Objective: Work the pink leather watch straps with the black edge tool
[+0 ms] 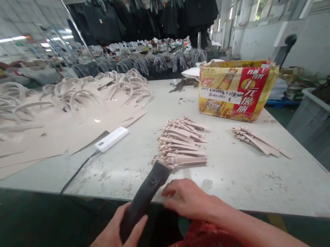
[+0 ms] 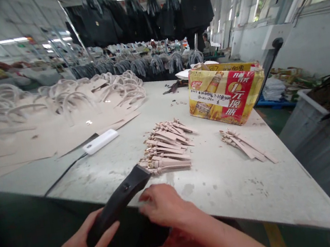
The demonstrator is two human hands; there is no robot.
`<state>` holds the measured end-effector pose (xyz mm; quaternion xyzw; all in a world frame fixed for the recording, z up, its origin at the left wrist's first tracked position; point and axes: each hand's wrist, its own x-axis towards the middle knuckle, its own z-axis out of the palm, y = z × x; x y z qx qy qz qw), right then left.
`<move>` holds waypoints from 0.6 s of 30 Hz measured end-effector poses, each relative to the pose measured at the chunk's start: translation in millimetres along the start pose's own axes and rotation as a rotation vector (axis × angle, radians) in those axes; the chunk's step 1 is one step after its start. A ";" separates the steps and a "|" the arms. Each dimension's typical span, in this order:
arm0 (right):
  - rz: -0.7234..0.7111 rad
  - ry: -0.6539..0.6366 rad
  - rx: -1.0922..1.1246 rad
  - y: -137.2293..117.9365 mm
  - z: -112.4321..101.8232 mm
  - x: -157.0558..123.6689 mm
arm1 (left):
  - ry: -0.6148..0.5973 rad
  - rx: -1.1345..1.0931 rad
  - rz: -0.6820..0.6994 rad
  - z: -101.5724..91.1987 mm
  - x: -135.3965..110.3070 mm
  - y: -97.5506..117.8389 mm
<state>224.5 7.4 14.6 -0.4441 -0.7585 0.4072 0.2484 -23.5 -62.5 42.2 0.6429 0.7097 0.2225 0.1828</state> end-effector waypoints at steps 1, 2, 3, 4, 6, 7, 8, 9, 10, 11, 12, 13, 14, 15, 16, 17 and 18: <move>0.017 0.098 -0.142 7.9 -10.7 0.4 | -0.003 0.013 -0.023 2.0 1.6 -2.4; 0.029 0.176 -0.256 14.9 -20.9 1.7 | -0.014 0.025 -0.049 3.9 3.2 -4.5; 0.036 0.221 -0.345 20.6 -29.9 3.9 | -0.031 0.031 -0.076 5.7 4.8 -6.3; 0.036 0.239 -0.410 25.0 -37.3 6.8 | -0.043 0.024 -0.096 7.2 6.4 -7.8; 0.024 0.215 -0.494 29.7 -45.9 14.5 | -0.064 -0.006 -0.111 9.5 9.2 -10.0; 0.020 0.186 -0.522 30.3 -47.3 18.6 | -0.073 -0.021 -0.106 10.3 10.4 -10.6; 0.021 0.155 -0.547 30.2 -47.2 22.7 | -0.077 -0.030 -0.096 10.9 11.4 -11.0; 0.028 0.127 -0.570 29.7 -45.8 26.5 | -0.081 -0.035 -0.083 11.4 12.2 -10.9; 0.039 0.107 -0.591 29.2 -43.8 29.8 | -0.087 -0.035 -0.075 11.9 12.8 -10.3; 0.048 0.095 -0.607 28.8 -41.5 32.4 | -0.091 -0.027 -0.074 12.4 13.3 -9.4; 0.052 0.090 -0.618 28.7 -39.2 34.2 | -0.090 -0.014 -0.082 12.9 13.6 -8.1; 0.052 0.090 -0.623 28.9 -37.3 35.2 | -0.090 -0.001 -0.096 13.5 13.8 -6.9; 0.050 0.092 -0.621 29.4 -35.9 35.0 | -0.092 0.013 -0.111 13.9 13.7 -5.8; 0.050 0.096 -0.613 29.9 -35.1 33.9 | -0.094 0.028 -0.128 14.4 13.5 -5.2; 0.055 0.099 -0.598 30.4 -35.0 31.6 | -0.096 0.045 -0.143 14.6 13.2 -5.1; 0.068 0.100 -0.580 30.6 -35.4 28.3 | -0.097 0.061 -0.150 14.7 12.8 -5.7; 0.087 0.098 -0.560 30.5 -36.4 24.1 | -0.097 0.076 -0.151 14.6 12.4 -6.9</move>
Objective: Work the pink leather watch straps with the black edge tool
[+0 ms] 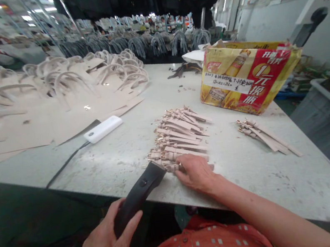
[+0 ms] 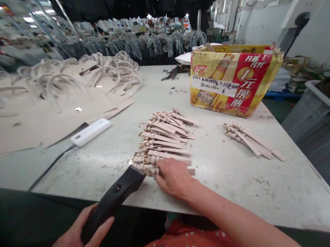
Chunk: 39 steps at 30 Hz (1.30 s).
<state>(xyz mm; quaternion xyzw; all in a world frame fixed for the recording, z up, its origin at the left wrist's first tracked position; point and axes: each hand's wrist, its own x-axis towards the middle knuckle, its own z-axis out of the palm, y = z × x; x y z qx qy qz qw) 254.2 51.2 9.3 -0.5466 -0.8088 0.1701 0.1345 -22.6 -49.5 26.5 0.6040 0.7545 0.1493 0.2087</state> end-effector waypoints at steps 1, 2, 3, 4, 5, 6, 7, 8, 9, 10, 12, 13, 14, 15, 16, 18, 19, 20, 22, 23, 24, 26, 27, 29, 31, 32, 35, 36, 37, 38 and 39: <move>0.021 -0.012 0.018 1.0 -1.7 -4.7 | 0.001 0.016 0.007 -0.2 -0.1 -1.6; 0.045 -0.027 0.036 2.0 -3.8 -9.7 | -0.007 0.034 0.020 -0.5 0.0 -3.3; 0.069 -0.041 0.054 3.1 -6.0 -14.7 | -0.028 0.053 0.039 -0.8 0.2 -4.9; 0.092 -0.052 0.073 4.3 -8.1 -19.6 | -0.061 0.073 0.060 -1.1 0.4 -5.9; 0.110 -0.062 0.093 5.5 -9.9 -24.0 | -0.090 0.095 0.078 -1.3 0.5 -6.1; 0.120 -0.070 0.113 6.9 -11.3 -27.8 | -0.107 0.120 0.091 -1.3 0.4 -5.5; 0.122 -0.075 0.129 8.4 -12.0 -31.0 | -0.109 0.143 0.102 -1.1 -0.1 -3.9; 0.113 -0.074 0.136 10.1 -12.1 -33.6 | -0.101 0.164 0.111 -0.7 -0.9 -1.5; 0.098 -0.066 0.133 11.9 -11.4 -35.6 | -0.090 0.182 0.121 -0.4 -2.0 1.5; 0.078 -0.051 0.121 13.7 -10.0 -37.1 | -0.085 0.201 0.131 -0.1 -3.2 5.0; 0.034 -0.010 0.088 17.5 -5.3 -39.3 | -0.101 0.251 0.151 -0.2 -5.1 12.5; 0.011 0.013 0.076 19.4 -2.3 -39.9 | -0.114 0.281 0.158 -0.6 -5.5 16.3; -0.012 0.037 0.073 21.0 0.9 -40.4 | -0.126 0.315 0.162 -1.2 -5.3 20.1; -0.035 0.063 0.076 22.5 4.1 -40.6 | -0.141 0.349 0.161 -1.8 -4.4 23.8; -0.056 0.088 0.083 23.7 7.1 -40.6 | -0.160 0.382 0.156 -2.5 -3.1 27.4; -0.078 0.130 0.096 25.4 11.9 -40.0 | -0.216 0.438 0.146 -4.2 1.0 34.5; -0.080 0.144 0.098 25.9 13.6 -39.5 | -0.247 0.462 0.146 -5.3 3.3 38.1; -0.082 0.150 0.098 26.3 14.7 -39.0 | -0.272 0.485 0.147 -6.5 5.8 41.9; -0.091 0.148 0.093 27.0 15.8 -38.3 | -0.320 0.521 0.149 -9.4 10.4 49.9; -0.100 0.144 0.089 27.5 15.9 -38.3 | -0.343 0.533 0.147 -11.0 12.4 54.1; -0.110 0.141 0.084 28.1 16.0 -38.4 | -0.360 0.543 0.143 -12.6 14.1 58.4; -0.127 0.138 0.078 29.9 16.4 -39.1 | -0.385 0.552 0.141 -14.8 16.7 66.3; -0.135 0.136 0.079 31.1 16.7 -39.7 | -0.393 0.554 0.143 -15.4 17.5 69.6; -0.151 0.136 0.092 34.1 17.8 -40.8 | -0.396 0.561 0.146 -15.5 18.4 74.3; -0.161 0.145 0.120 37.5 18.7 -42.0 | -0.405 0.567 0.141 -14.9 18.5 76.4; -0.160 0.157 0.139 39.3 18.8 -42.6 | -0.409 0.569 0.136 -14.7 18.5 76.9; -0.138 0.198 0.184 43.8 17.3 -44.6 | -0.424 0.574 0.126 -15.3 18.4 79.0; -0.135 0.204 0.184 44.8 16.2 -45.2 | -0.431 0.580 0.120 -15.8 18.4 80.5; -0.136 0.203 0.174 45.3 14.8 -45.7 | -0.439 0.590 0.109 -16.3 18.4 82.2; -0.140 0.194 0.157 45.3 13.2 -46.1 | -0.450 0.602 0.096 -16.7 18.5 84.1; -0.144 0.179 0.137 44.8 11.3 -46.4 | -0.460 0.611 0.085 -17.0 18.6 85.9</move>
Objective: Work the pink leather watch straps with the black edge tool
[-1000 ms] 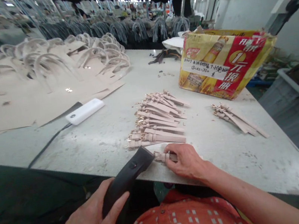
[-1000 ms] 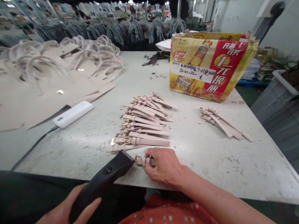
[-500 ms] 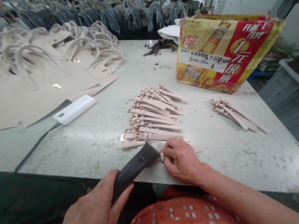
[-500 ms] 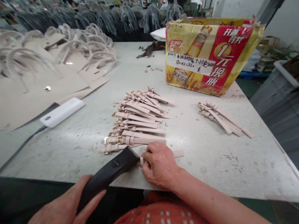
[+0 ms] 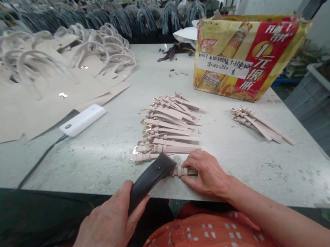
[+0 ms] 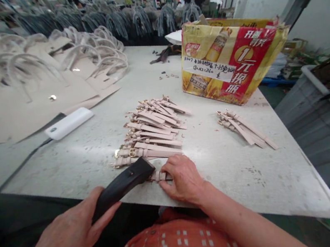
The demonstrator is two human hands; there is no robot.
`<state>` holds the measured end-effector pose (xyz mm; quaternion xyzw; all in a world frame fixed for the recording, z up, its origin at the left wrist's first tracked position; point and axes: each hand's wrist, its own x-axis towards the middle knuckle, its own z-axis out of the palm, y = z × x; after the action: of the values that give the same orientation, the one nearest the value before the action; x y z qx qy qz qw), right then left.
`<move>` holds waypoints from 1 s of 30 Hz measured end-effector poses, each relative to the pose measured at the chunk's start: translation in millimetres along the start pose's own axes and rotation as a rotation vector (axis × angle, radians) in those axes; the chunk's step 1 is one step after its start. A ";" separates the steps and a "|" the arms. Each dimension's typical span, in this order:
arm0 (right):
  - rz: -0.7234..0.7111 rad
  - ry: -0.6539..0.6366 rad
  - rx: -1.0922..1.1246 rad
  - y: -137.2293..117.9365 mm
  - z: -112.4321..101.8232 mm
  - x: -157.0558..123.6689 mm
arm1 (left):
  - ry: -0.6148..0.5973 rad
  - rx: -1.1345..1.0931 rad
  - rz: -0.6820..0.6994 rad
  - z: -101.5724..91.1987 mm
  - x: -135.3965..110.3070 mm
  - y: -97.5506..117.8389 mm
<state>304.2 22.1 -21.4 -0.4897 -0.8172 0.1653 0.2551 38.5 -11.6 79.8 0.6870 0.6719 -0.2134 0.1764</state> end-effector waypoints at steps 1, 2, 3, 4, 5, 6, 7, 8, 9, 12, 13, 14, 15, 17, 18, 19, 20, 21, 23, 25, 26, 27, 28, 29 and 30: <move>-0.002 -0.020 -0.021 -1.2 -2.0 0.4 | -0.011 0.004 -0.008 -0.9 0.1 1.1; 0.000 -0.045 -0.044 -2.7 -4.2 0.9 | -0.015 0.005 -0.012 -1.3 0.3 1.9; 0.003 -0.075 -0.066 -4.6 -6.9 1.4 | -0.011 0.003 -0.007 -1.2 0.8 2.2; 0.006 -0.109 -0.086 -6.8 -10.0 1.9 | -0.002 0.001 0.001 -0.8 1.4 2.3; 0.006 -0.146 -0.104 -9.2 -13.5 2.2 | 0.011 0.001 0.009 -0.2 2.0 2.1; 0.005 -0.184 -0.123 -11.8 -17.3 2.3 | 0.019 0.003 0.015 0.5 2.7 1.9; 0.004 -0.221 -0.140 -14.4 -21.2 2.3 | 0.022 0.007 0.017 1.2 3.4 1.7; 0.006 -0.254 -0.154 -16.9 -25.0 2.2 | 0.023 0.011 0.018 1.7 4.0 1.7; 0.012 -0.279 -0.167 -19.1 -28.2 2.0 | 0.018 0.016 0.015 2.0 4.4 1.8; 0.049 -0.310 -0.195 -21.8 -32.1 2.6 | 0.023 0.022 0.014 2.2 4.2 3.1; 0.054 -0.304 -0.193 -20.8 -31.1 3.2 | 0.031 0.022 0.018 2.0 3.7 3.4; 0.052 -0.286 -0.179 -18.8 -29.1 3.8 | 0.039 0.020 0.028 1.7 2.9 3.5; 0.041 -0.258 -0.152 -15.9 -26.3 4.3 | 0.047 0.016 0.040 1.4 1.9 3.2; 0.005 -0.187 -0.055 -8.5 -19.7 4.8 | 0.062 0.012 0.062 1.0 -0.4 1.1; -0.007 -0.154 0.008 -4.6 -16.6 4.5 | 0.071 0.010 0.071 1.3 -1.6 -1.0; -0.012 -0.131 0.073 -1.0 -14.0 4.0 | 0.074 0.007 0.078 1.9 -2.5 -3.7; -0.008 -0.117 0.133 2.1 -12.0 3.2 | 0.077 0.006 0.083 3.1 -3.2 -6.8; 0.002 -0.108 0.183 4.5 -10.6 2.3 | 0.083 0.008 0.087 4.8 -3.8 -10.3; 0.016 -0.101 0.239 7.2 -9.4 0.5 | 0.110 0.024 0.095 9.3 -4.5 -16.9; -0.007 -0.103 0.224 7.5 -9.2 -0.5 | 0.161 0.050 0.080 13.5 -5.4 -21.4; -0.030 -0.105 0.193 7.2 -9.1 -0.6 | 0.191 0.064 0.069 14.8 -6.0 -22.6; -0.059 -0.107 0.153 6.8 -9.1 -0.5 | 0.213 0.075 0.061 15.4 -6.6 -23.0; -0.088 -0.109 0.107 6.5 -9.0 -0.3 | 0.228 0.086 0.056 15.1 -7.1 -22.8; -0.114 -0.108 0.060 6.3 -9.1 0.1 | 0.234 0.094 0.058 14.0 -7.3 -22.1; -0.136 -0.109 0.019 6.4 -9.3 0.4 | 0.229 0.103 0.064 12.3 -7.4 -21.2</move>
<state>314.0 25.6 -17.1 -0.4209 -0.8596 0.1820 0.2255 16.7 -23.6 74.2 0.7360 0.6535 -0.1622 0.0699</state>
